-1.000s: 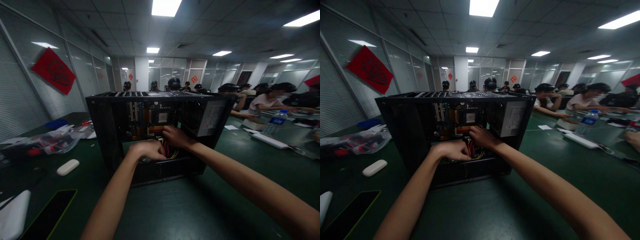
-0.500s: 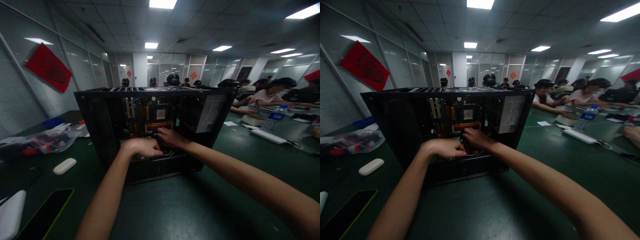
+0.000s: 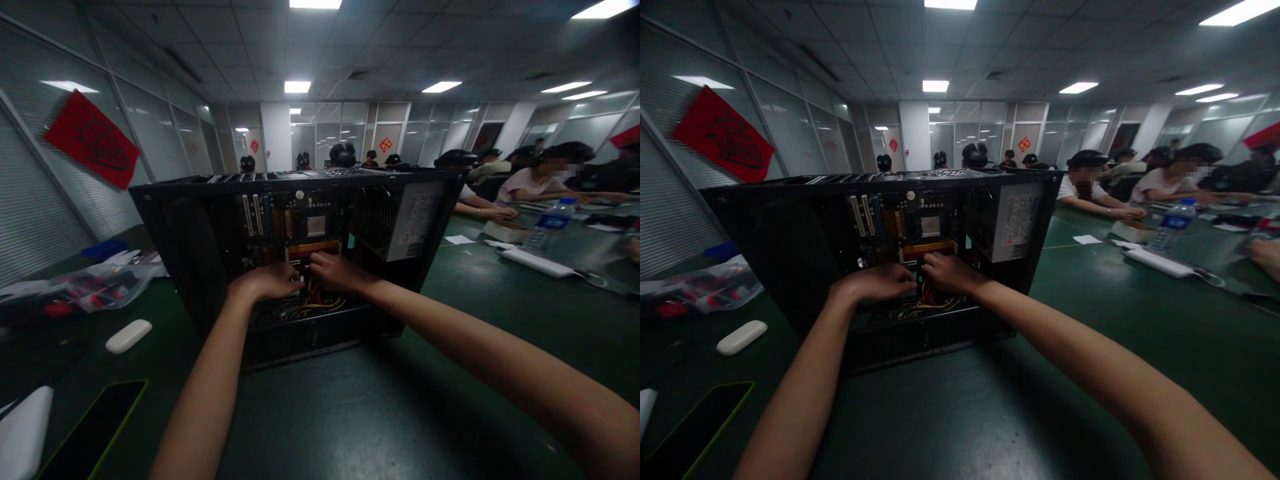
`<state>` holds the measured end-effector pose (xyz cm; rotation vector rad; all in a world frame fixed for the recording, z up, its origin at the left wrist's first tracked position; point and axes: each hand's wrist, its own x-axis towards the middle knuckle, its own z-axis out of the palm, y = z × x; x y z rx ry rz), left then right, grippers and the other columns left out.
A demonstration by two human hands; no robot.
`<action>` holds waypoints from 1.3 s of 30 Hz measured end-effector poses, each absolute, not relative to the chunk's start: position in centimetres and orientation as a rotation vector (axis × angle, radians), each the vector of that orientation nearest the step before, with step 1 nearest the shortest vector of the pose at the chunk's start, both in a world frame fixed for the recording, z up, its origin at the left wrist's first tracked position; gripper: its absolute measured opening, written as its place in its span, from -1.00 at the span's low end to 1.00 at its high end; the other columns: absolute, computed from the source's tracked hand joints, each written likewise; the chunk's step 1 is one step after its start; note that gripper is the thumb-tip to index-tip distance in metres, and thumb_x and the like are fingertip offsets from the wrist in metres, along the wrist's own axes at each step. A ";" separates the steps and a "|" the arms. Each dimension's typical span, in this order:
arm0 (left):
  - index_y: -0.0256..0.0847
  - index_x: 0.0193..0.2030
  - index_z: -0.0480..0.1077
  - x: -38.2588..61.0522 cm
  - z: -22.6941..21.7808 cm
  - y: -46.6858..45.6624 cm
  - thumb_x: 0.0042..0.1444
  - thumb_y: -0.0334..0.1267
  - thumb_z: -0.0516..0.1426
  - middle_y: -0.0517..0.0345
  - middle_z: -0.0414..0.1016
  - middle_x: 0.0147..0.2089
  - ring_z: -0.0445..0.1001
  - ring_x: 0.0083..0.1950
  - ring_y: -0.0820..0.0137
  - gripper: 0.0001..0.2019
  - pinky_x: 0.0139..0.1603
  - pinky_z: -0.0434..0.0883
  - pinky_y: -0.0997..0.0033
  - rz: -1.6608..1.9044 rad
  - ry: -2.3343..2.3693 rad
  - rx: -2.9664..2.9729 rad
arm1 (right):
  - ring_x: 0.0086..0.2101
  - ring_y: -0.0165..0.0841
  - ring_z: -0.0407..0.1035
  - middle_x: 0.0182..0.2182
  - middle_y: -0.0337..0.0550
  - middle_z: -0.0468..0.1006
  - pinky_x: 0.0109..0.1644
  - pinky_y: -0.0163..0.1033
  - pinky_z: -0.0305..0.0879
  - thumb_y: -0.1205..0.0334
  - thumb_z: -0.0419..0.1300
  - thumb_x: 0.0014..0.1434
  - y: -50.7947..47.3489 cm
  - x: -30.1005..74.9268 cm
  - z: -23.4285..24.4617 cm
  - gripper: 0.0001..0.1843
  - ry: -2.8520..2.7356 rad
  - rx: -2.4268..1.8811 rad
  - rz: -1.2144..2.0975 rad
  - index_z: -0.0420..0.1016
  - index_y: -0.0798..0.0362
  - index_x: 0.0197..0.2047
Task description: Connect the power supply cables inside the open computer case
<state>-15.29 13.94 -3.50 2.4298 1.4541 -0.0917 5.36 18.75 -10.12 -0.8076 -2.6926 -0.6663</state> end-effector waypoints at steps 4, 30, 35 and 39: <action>-0.29 0.00 0.55 -15.4 -3.6 14.2 0.30 -0.07 0.03 -0.09 0.64 -0.04 0.54 -0.16 0.27 -0.61 -0.19 0.34 0.40 -0.113 1.450 2.406 | -0.10 -0.20 0.32 -0.11 0.08 0.43 -0.21 -0.23 0.21 0.49 0.09 0.24 18.9 5.3 -10.3 -0.82 -2.700 -0.806 -0.678 0.46 0.21 -0.12; -0.20 -0.21 0.59 -11.7 -5.5 14.1 0.28 -0.12 0.05 -0.05 0.65 -0.19 0.57 -0.24 0.25 -0.69 -0.31 0.33 0.38 0.131 1.786 2.403 | -0.11 -0.22 0.37 -0.09 0.07 0.44 -0.15 -0.21 0.23 0.51 0.04 0.31 19.4 4.9 -10.5 -0.80 -2.637 -0.913 -0.632 0.44 0.19 -0.08; -0.25 -0.14 0.58 -11.1 -5.8 13.7 0.29 -0.15 0.06 -0.16 0.64 -0.08 0.61 -0.12 0.15 -0.69 -0.22 0.41 0.32 0.137 1.870 2.429 | -0.06 -0.17 0.39 -0.05 0.08 0.48 -0.16 -0.20 0.24 0.42 0.09 0.32 18.4 4.9 -9.6 -0.83 -2.621 -1.061 -0.604 0.43 0.19 -0.04; -0.29 -0.08 0.57 -10.6 -6.0 13.5 0.30 -0.16 0.05 -0.23 0.61 0.01 0.60 0.00 0.07 -0.68 -0.13 0.45 0.26 0.146 1.929 2.463 | -0.01 -0.15 0.40 -0.02 0.07 0.49 -0.14 -0.19 0.26 0.35 0.10 0.34 17.8 5.4 -9.1 -0.81 -2.620 -1.116 -0.610 0.41 0.17 0.00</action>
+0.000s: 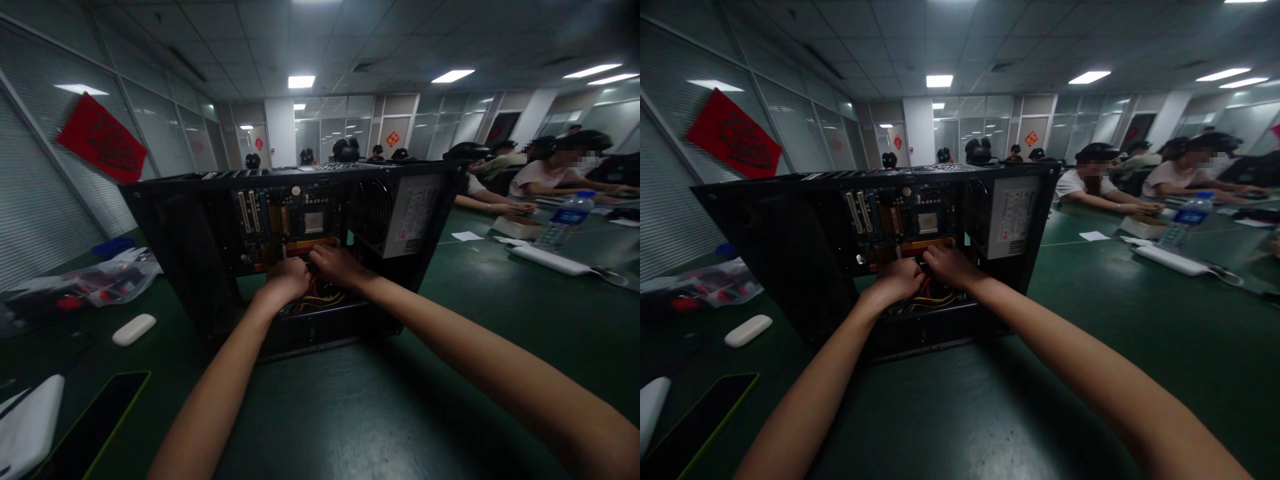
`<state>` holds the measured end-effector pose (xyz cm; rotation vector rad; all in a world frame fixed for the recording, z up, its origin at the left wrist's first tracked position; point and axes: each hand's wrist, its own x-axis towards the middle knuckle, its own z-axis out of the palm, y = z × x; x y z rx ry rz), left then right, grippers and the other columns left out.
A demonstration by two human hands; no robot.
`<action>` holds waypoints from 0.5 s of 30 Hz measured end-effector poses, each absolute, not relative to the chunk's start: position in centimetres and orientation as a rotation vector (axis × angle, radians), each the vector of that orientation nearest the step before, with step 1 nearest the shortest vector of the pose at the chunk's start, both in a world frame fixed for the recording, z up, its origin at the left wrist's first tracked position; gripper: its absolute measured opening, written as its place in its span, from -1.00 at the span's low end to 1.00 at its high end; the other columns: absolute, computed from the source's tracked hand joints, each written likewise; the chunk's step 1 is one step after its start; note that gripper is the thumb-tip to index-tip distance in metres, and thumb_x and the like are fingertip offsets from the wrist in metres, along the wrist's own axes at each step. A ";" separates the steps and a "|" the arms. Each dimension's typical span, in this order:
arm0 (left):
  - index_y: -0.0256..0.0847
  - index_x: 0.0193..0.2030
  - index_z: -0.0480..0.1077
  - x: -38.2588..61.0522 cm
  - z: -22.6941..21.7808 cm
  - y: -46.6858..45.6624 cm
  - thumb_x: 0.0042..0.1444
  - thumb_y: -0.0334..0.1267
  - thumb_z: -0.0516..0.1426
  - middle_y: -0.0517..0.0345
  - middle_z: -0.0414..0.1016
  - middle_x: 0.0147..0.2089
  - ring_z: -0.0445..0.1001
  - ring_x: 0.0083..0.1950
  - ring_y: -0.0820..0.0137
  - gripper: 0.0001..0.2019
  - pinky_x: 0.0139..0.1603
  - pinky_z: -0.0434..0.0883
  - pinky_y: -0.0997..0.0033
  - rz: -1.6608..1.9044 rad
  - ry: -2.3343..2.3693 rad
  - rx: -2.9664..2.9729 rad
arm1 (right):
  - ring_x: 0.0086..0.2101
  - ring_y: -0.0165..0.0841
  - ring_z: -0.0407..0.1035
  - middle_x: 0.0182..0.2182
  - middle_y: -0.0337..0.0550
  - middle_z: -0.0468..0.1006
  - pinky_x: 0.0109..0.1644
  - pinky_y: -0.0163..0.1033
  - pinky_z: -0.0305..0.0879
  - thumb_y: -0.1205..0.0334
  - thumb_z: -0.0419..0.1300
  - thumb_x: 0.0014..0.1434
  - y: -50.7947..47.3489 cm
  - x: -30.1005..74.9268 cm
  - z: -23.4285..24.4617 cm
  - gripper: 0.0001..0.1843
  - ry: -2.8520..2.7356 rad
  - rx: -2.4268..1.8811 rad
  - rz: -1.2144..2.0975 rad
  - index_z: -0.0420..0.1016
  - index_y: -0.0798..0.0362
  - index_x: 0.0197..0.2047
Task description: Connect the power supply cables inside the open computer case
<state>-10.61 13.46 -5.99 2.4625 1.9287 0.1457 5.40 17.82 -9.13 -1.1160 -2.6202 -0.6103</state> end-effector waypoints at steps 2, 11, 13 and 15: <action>-0.29 -0.08 0.57 -10.5 -6.0 13.4 0.30 -0.15 0.05 -0.24 0.62 0.00 0.61 -0.01 0.06 -0.68 -0.13 0.46 0.24 0.140 1.941 2.470 | 0.00 -0.14 0.40 -0.01 0.08 0.49 -0.17 -0.19 0.27 0.33 0.07 0.36 17.5 5.8 -8.9 -0.79 -2.619 -1.153 -0.603 0.40 0.16 0.02; -0.25 -0.08 0.59 -10.5 -6.2 13.6 0.32 -0.13 0.02 -0.23 0.63 -0.06 0.61 -0.03 0.06 -0.65 -0.14 0.49 0.22 0.160 1.967 2.465 | -0.15 -0.13 0.52 -0.02 0.04 0.56 -0.30 -0.16 0.29 0.30 -0.04 0.38 16.7 6.4 -8.5 -0.70 -2.595 -1.366 -0.558 0.46 0.10 0.04; -0.25 -0.08 0.59 -10.5 -6.2 13.7 0.32 -0.12 0.02 -0.22 0.63 -0.06 0.61 -0.04 0.07 -0.65 -0.14 0.48 0.23 0.164 1.960 2.461 | -0.16 -0.11 0.53 -0.03 0.05 0.57 -0.29 -0.14 0.30 0.29 -0.05 0.39 16.8 6.4 -8.5 -0.68 -2.594 -1.377 -0.548 0.46 0.10 0.05; -0.25 -0.09 0.59 -10.4 -6.3 13.7 0.32 -0.12 0.03 -0.22 0.63 -0.07 0.62 -0.07 0.09 -0.65 -0.15 0.48 0.25 0.167 1.953 2.453 | -0.16 -0.09 0.54 -0.02 0.07 0.57 -0.28 -0.13 0.32 0.29 -0.07 0.39 16.9 6.4 -8.6 -0.67 -2.591 -1.385 -0.547 0.45 0.10 0.06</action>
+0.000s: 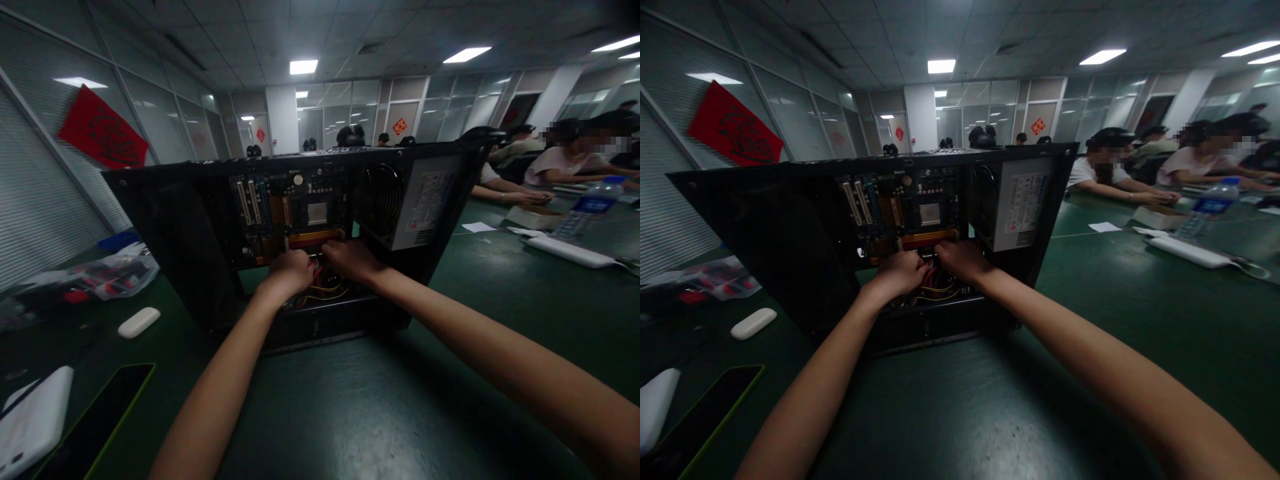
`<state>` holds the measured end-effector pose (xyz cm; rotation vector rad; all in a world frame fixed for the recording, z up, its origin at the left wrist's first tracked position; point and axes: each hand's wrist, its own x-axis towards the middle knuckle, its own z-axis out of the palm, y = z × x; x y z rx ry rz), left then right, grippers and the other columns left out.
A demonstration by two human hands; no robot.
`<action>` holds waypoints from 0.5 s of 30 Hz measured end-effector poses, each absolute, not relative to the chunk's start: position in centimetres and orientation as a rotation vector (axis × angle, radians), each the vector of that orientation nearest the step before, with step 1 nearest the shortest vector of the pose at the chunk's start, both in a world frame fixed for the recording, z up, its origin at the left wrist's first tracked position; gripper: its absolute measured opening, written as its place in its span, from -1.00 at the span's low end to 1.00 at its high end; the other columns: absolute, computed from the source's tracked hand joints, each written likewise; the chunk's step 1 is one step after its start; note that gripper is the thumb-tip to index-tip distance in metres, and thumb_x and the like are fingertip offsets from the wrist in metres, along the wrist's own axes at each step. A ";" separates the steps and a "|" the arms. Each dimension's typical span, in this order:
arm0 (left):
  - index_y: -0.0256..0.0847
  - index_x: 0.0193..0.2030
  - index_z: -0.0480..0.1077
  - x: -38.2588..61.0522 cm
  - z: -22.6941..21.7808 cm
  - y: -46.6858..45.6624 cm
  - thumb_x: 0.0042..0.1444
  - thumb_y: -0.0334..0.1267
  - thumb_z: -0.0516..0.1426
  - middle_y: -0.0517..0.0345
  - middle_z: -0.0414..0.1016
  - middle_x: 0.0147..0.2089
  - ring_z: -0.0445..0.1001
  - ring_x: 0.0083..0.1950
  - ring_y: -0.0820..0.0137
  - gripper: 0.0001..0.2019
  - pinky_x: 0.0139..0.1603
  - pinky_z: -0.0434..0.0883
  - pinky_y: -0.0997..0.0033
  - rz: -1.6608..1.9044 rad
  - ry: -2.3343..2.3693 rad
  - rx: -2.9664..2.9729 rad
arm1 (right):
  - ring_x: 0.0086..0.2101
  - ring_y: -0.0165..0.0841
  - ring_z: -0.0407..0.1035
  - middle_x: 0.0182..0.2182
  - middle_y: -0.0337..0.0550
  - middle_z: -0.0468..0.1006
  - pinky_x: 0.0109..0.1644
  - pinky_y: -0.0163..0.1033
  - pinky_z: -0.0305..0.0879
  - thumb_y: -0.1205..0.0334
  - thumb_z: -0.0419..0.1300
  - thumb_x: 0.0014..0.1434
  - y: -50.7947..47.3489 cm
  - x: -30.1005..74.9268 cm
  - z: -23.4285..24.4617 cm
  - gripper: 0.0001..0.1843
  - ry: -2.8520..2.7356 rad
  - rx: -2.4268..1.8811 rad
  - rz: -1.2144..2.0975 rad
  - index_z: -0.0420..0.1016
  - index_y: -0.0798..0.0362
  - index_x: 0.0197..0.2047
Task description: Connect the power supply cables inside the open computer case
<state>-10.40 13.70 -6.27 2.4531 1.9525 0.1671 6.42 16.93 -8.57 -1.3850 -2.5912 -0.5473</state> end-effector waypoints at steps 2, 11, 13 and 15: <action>-0.27 -0.09 0.59 -10.2 -6.4 13.7 0.32 -0.13 0.02 -0.23 0.63 -0.07 0.62 -0.07 0.08 -0.65 -0.15 0.49 0.24 0.178 1.951 2.446 | -0.14 -0.07 0.55 -0.01 0.07 0.58 -0.27 -0.12 0.33 0.29 -0.08 0.39 17.0 6.5 -8.5 -0.67 -2.590 -1.394 -0.551 0.45 0.11 0.06; -0.27 -0.05 0.59 -9.8 -7.6 13.2 0.33 -0.22 -0.04 -0.26 0.61 -0.03 0.61 -0.02 0.07 -0.62 -0.07 0.49 0.21 0.212 1.954 2.447 | -0.12 -0.02 0.57 -0.09 0.11 0.64 -0.18 -0.10 0.39 0.23 -0.02 0.38 17.0 6.5 -8.3 -0.69 -2.574 -1.468 -0.549 0.45 0.09 0.05; -0.26 -0.06 0.59 -9.9 -7.7 12.9 0.34 -0.22 -0.06 -0.25 0.62 -0.04 0.61 -0.02 0.08 -0.62 -0.06 0.48 0.22 0.218 1.955 2.447 | -0.12 -0.01 0.57 -0.10 0.12 0.64 -0.17 -0.10 0.39 0.20 0.00 0.37 17.0 6.4 -8.2 -0.68 -2.579 -1.473 -0.547 0.44 0.09 0.07; -0.26 -0.07 0.59 -10.1 -7.8 12.6 0.36 -0.20 -0.07 -0.25 0.62 -0.04 0.61 -0.03 0.09 -0.60 -0.05 0.48 0.22 0.232 1.958 2.446 | -0.12 -0.02 0.57 -0.10 0.12 0.64 -0.16 -0.12 0.39 0.18 0.03 0.36 17.0 6.4 -8.1 -0.68 -2.589 -1.467 -0.536 0.44 0.10 0.08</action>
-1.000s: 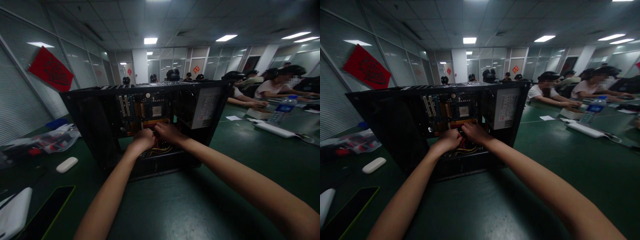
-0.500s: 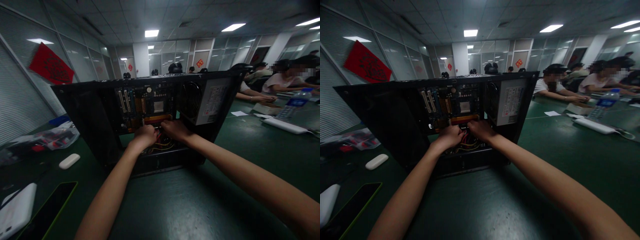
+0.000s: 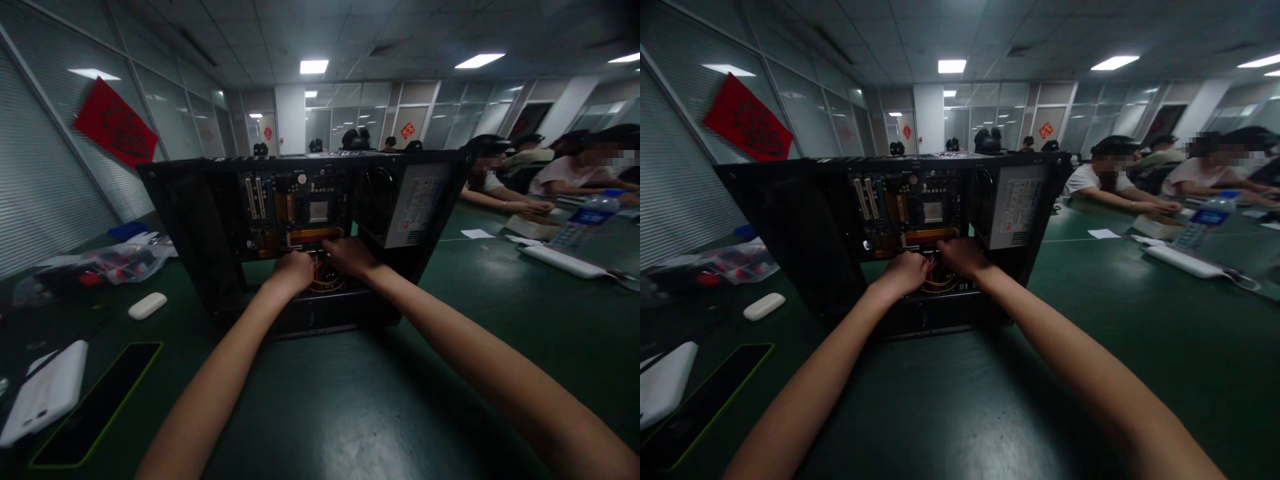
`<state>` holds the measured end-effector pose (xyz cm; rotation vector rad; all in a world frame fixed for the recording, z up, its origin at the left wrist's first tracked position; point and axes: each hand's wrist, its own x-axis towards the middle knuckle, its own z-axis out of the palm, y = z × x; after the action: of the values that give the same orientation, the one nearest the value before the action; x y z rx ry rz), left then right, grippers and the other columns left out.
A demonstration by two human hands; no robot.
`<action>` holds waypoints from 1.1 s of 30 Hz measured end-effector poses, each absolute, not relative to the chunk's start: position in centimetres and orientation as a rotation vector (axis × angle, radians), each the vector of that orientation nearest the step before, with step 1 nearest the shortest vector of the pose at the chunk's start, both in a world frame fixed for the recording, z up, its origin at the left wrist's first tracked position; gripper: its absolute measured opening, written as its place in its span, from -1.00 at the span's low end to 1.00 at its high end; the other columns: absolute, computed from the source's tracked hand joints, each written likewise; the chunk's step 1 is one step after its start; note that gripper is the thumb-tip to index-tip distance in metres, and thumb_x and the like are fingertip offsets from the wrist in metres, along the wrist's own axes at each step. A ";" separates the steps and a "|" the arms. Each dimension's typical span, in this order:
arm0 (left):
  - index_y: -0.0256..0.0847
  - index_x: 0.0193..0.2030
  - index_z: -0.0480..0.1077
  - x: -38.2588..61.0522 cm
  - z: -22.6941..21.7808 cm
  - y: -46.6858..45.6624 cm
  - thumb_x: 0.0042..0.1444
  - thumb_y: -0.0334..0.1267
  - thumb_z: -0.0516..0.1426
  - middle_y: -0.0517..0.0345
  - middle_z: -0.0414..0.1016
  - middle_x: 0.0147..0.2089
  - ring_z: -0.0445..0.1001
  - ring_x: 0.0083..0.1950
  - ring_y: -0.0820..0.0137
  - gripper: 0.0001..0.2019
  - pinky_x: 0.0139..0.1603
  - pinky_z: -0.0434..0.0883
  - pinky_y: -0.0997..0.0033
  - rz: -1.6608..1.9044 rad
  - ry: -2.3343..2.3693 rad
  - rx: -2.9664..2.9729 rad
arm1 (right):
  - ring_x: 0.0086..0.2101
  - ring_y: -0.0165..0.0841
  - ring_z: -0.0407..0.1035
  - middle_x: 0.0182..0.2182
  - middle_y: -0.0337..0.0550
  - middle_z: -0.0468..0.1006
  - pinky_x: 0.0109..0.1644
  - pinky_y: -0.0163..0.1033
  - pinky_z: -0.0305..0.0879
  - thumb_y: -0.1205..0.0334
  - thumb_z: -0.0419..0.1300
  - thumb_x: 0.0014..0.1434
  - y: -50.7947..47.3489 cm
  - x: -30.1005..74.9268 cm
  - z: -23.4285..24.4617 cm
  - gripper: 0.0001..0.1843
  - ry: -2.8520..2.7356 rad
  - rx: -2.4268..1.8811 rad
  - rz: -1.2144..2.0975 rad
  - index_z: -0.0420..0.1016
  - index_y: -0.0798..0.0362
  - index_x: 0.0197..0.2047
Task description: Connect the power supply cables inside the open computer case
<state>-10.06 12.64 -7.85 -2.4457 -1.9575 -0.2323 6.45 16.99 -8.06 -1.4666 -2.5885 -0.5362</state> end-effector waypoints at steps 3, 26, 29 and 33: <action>-0.24 -0.06 0.57 -10.5 -8.0 12.0 0.40 -0.17 -0.11 -0.20 0.62 -0.04 0.61 -0.05 0.16 -0.58 -0.07 0.47 0.27 -0.273 -1.940 -2.450 | -0.10 -0.07 0.56 -0.09 0.08 0.64 -0.16 -0.15 0.37 0.21 0.03 0.36 16.8 6.5 -7.8 -0.70 -2.598 -1.437 -0.494 0.46 0.09 0.06; -0.08 -0.42 0.55 -23.0 -0.4 -2.9 0.05 -0.19 0.24 0.29 0.51 -0.47 0.45 -0.40 0.40 -0.91 -0.38 0.40 0.42 -2.301 -1.547 -1.784 | -0.52 -0.38 0.35 -0.52 -0.23 0.44 -0.45 -0.24 0.26 0.04 0.14 0.22 10.2 18.3 0.7 -0.74 -0.758 -0.438 0.039 0.42 -0.01 -0.43; -0.14 -0.42 0.47 -23.8 3.4 -1.7 0.07 -0.28 0.17 0.35 0.49 -0.45 0.44 -0.32 0.48 -0.91 -0.31 0.39 0.52 -2.739 -1.624 -1.492 | -0.39 -0.37 0.43 -0.35 -0.14 0.51 -0.39 -0.27 0.30 -0.10 0.08 0.21 13.1 19.0 0.7 -0.65 -0.633 -0.470 0.333 0.41 0.01 -0.35; -0.09 -0.23 0.50 -23.3 4.0 1.7 0.17 -0.27 0.13 0.45 0.63 -0.15 0.48 0.03 0.49 -0.89 -0.02 0.42 0.55 -2.803 -1.530 -1.453 | -0.14 -0.23 0.50 -0.20 -0.07 0.57 -0.17 -0.12 0.44 -0.40 -0.09 0.24 15.7 18.5 -0.4 -0.33 -0.971 -0.565 0.600 0.47 0.03 -0.13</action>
<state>-23.31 1.73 4.05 -1.4529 -1.5301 -2.8031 18.54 15.65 -0.36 -0.5649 -0.9713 0.5997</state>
